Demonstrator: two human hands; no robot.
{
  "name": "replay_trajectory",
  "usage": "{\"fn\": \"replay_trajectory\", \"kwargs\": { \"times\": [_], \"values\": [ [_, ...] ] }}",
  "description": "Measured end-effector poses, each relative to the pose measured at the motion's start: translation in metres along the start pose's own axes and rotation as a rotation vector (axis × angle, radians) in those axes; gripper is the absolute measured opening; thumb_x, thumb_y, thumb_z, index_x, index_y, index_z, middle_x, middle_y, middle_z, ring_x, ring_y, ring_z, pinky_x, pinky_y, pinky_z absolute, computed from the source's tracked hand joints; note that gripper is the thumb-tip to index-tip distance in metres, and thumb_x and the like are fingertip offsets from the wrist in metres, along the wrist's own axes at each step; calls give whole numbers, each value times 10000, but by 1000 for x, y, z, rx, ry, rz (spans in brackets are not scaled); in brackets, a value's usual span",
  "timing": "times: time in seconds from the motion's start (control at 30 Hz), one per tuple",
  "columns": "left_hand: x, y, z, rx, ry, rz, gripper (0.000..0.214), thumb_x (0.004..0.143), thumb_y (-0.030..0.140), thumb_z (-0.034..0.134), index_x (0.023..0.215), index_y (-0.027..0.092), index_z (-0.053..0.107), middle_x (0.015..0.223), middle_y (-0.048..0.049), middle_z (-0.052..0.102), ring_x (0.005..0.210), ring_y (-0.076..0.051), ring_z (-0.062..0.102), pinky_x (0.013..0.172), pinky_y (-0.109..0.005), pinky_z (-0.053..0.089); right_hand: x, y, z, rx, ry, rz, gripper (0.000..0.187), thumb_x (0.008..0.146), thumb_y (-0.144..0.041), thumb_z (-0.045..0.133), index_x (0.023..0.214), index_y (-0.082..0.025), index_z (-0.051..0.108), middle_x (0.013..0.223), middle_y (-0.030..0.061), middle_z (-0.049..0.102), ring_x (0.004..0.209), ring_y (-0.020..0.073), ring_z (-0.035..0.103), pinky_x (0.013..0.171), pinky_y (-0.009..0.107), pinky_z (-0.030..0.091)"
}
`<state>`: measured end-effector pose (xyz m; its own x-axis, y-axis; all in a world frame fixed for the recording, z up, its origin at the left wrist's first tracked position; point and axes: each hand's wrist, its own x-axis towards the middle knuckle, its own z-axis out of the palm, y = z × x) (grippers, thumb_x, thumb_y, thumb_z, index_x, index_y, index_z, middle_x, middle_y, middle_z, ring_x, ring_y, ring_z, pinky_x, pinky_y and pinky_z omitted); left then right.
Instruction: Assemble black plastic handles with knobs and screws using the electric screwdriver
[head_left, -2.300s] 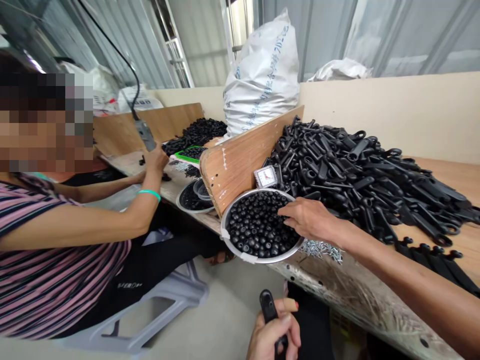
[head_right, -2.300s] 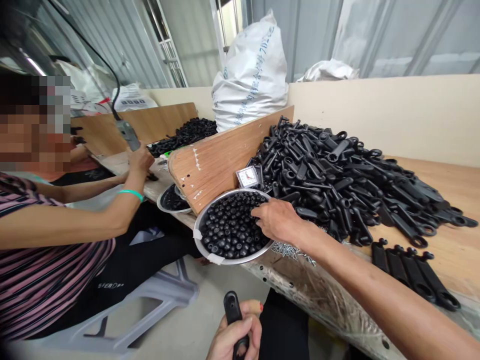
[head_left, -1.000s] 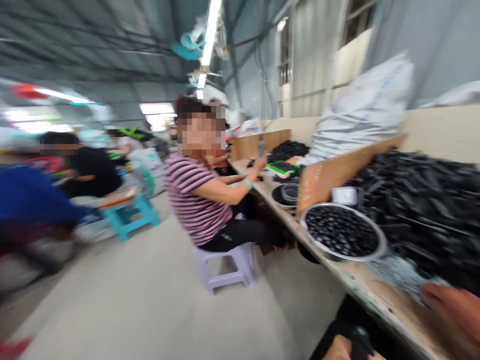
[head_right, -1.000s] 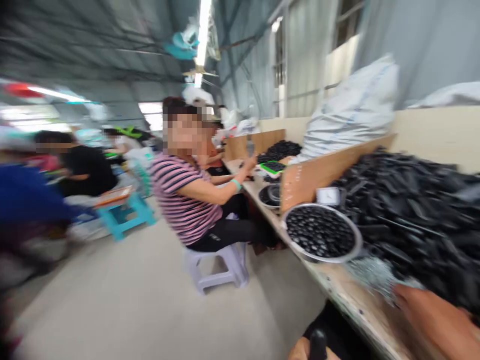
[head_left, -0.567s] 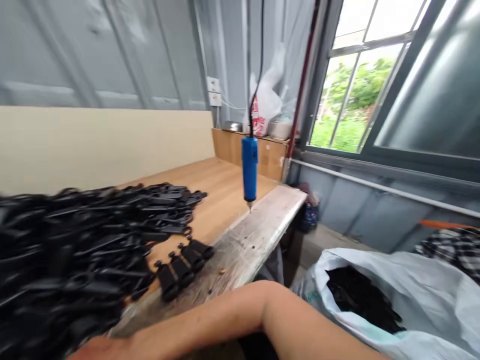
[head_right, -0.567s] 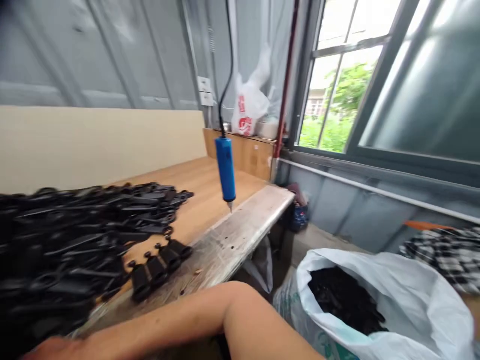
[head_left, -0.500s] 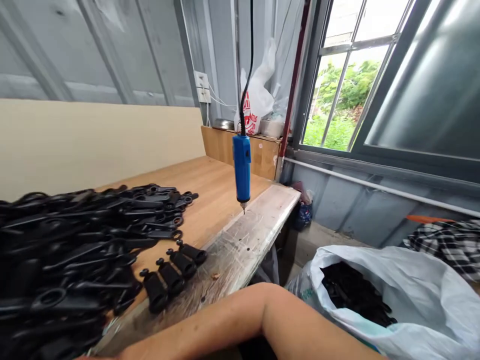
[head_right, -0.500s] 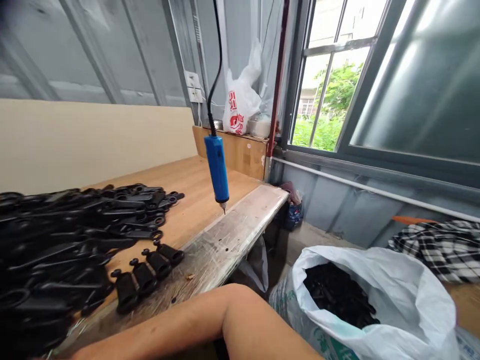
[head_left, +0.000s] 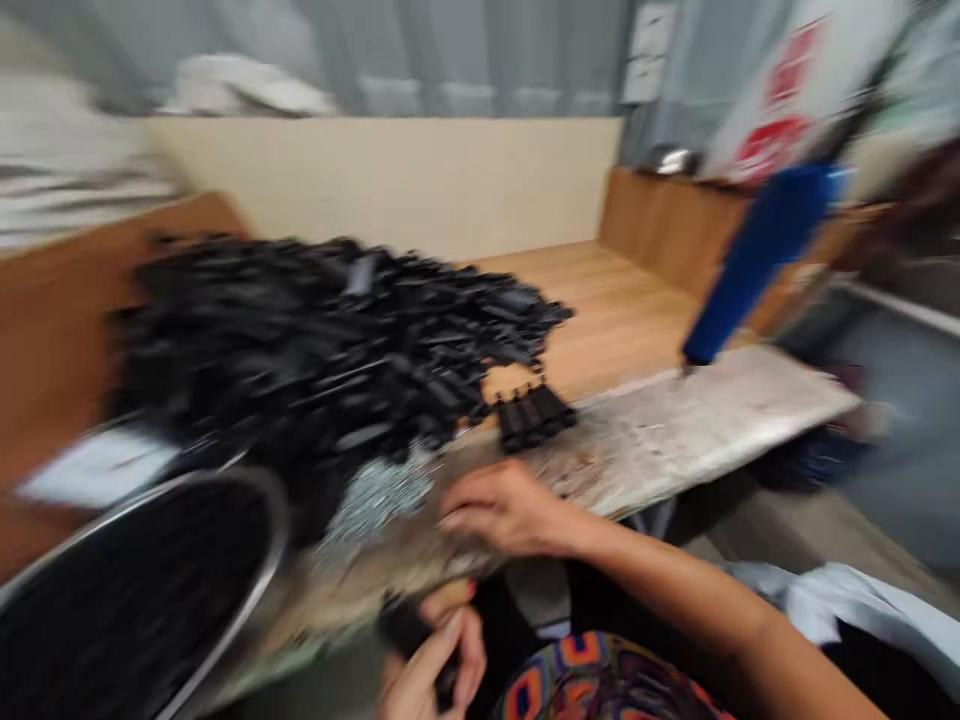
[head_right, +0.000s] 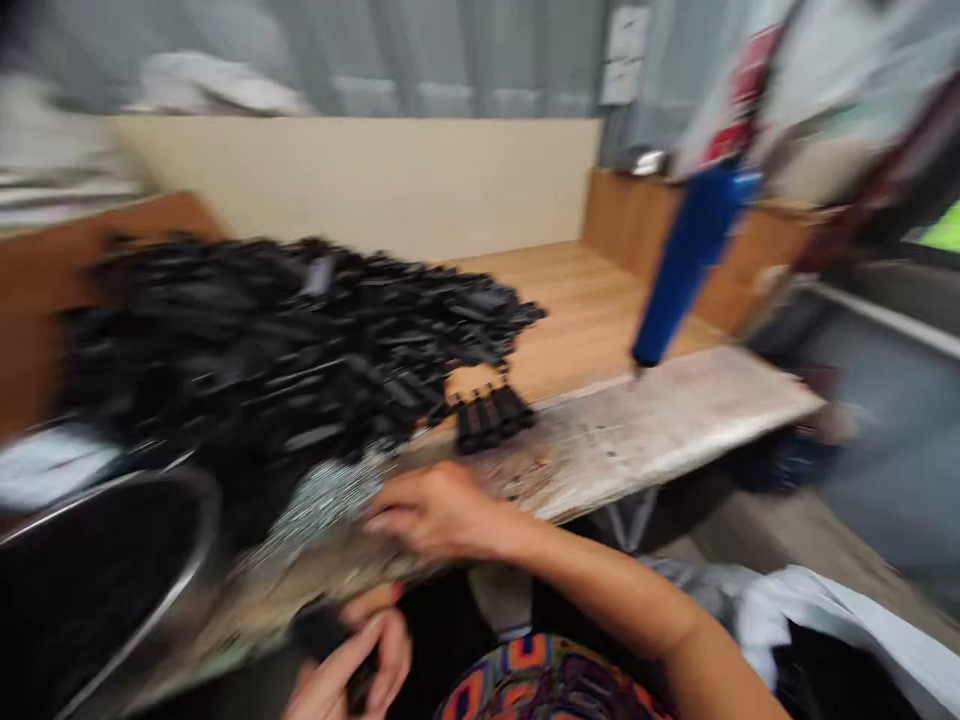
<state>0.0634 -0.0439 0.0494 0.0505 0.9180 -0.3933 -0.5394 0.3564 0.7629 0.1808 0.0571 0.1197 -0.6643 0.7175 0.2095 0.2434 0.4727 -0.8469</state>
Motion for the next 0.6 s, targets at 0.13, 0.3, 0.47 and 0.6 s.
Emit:
{"fn": "replay_trajectory", "kwargs": {
  "times": [0.13,0.3,0.47,0.6],
  "values": [
    [-32,-4,-15,-133,121,93,240,675,281,653,840,126,571,463,41,484,327,-27,309,373,-178,219,-2,15,14,113,37,-68,142,830,-218,541,752,-141,631,655,-16,574,617,93,510,594,187,386],
    [-37,-10,-17,-217,112,112,215,643,235,621,805,102,574,445,22,505,293,-38,304,331,-179,206,-13,-5,25,83,-81,-207,148,862,-221,518,784,-154,626,704,7,595,646,102,536,619,206,401],
    [-51,-8,-20,-237,144,196,231,680,283,627,817,108,566,473,19,526,292,-36,330,327,-171,229,-18,-22,46,-70,-156,-394,240,904,-216,458,759,-144,635,712,32,585,678,111,520,639,217,392],
    [-55,-1,-27,-246,235,285,338,754,335,616,970,77,580,527,-3,548,378,-64,439,355,-170,286,-20,-25,59,-340,-266,-488,274,899,-210,450,702,-171,637,740,46,588,737,140,501,687,255,373]
  ]
}}
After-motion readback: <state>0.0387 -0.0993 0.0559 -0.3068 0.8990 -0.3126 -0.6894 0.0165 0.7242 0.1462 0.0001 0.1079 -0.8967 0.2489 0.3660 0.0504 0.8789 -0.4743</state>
